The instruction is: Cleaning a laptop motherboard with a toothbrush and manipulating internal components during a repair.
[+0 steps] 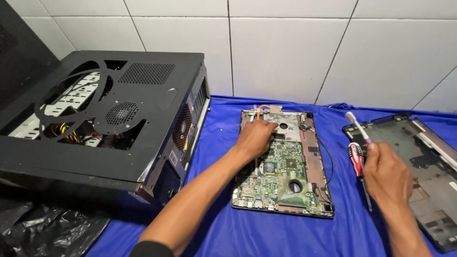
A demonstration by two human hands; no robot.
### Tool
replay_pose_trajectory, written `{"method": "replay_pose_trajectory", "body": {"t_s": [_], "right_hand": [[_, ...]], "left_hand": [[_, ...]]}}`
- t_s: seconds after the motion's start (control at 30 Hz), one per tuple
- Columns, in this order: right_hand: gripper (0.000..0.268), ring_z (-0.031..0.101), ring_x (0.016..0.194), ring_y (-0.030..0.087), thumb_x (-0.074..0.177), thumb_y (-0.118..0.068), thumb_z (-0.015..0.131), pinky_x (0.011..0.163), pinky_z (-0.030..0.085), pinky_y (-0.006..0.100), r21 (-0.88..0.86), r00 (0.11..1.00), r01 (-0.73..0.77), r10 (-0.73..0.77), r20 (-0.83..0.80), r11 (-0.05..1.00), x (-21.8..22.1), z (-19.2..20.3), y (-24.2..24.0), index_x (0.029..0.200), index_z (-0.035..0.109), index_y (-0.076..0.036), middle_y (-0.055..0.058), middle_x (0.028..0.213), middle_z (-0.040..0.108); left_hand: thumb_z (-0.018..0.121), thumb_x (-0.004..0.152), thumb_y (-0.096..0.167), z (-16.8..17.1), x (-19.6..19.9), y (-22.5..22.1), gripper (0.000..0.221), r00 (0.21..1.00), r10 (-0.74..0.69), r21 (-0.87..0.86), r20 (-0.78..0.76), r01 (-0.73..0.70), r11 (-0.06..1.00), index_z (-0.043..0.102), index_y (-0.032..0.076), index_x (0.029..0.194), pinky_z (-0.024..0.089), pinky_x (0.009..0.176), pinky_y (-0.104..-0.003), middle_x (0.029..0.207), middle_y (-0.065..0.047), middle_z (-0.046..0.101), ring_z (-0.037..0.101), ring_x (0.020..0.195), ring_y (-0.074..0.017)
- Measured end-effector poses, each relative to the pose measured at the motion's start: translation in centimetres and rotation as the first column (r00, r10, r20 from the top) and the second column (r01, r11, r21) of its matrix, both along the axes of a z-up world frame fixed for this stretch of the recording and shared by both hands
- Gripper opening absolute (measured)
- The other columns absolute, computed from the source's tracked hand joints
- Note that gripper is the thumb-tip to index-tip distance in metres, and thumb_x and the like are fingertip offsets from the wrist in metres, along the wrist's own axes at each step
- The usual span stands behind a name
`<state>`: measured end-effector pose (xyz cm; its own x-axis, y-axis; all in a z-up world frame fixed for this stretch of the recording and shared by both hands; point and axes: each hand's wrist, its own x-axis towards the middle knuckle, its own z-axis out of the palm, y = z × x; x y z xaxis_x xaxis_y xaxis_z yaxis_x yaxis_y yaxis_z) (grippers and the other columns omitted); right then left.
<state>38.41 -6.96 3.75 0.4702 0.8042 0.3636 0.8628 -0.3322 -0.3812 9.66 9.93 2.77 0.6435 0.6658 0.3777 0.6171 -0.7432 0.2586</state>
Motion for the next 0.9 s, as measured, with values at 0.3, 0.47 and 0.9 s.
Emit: {"method": "replay_pose_trajectory", "body": {"t_s": [0.3,0.47,0.9], "right_hand": [[0.04,0.064,0.091,0.055,0.118,-0.037,0.04,0.074,0.045,0.062,0.004,1.0,-0.019,0.019,-0.006,1.0,-0.9,1.3,-0.4,0.102,0.059,-0.005,0.025,0.102,0.069],[0.039,0.065,0.086,0.051,0.118,-0.036,0.04,0.071,0.046,0.06,0.013,0.999,-0.042,0.042,0.031,0.999,-0.5,0.7,-0.2,0.106,0.062,-0.006,0.02,0.102,0.071],[0.037,0.064,0.095,0.055,0.115,-0.04,0.041,0.076,0.047,0.062,-0.047,0.999,-0.032,0.03,-0.04,0.998,-1.5,1.1,0.1,0.112,0.064,-0.011,0.021,0.109,0.07]], "left_hand": [[0.061,0.085,-0.021,1.3,1.8,1.9,0.03,0.967,0.007,-0.179,-0.256,-0.054,0.982,0.062,0.008,0.086,0.047,0.106,-0.058,0.086,-0.008,0.062,0.062,0.088,-0.0279],[0.053,0.083,-0.025,0.6,1.4,3.1,0.035,0.979,-0.012,-0.069,-0.203,-0.002,0.998,0.054,0.01,0.076,0.044,0.116,-0.063,0.078,-0.008,0.064,0.067,0.083,-0.0269],[0.078,0.085,0.006,-0.1,0.3,2.6,0.013,0.971,-0.069,0.062,-0.228,0.085,0.994,0.066,0.008,0.088,0.039,0.114,-0.062,0.087,-0.004,0.056,0.061,0.09,-0.0241]]}}
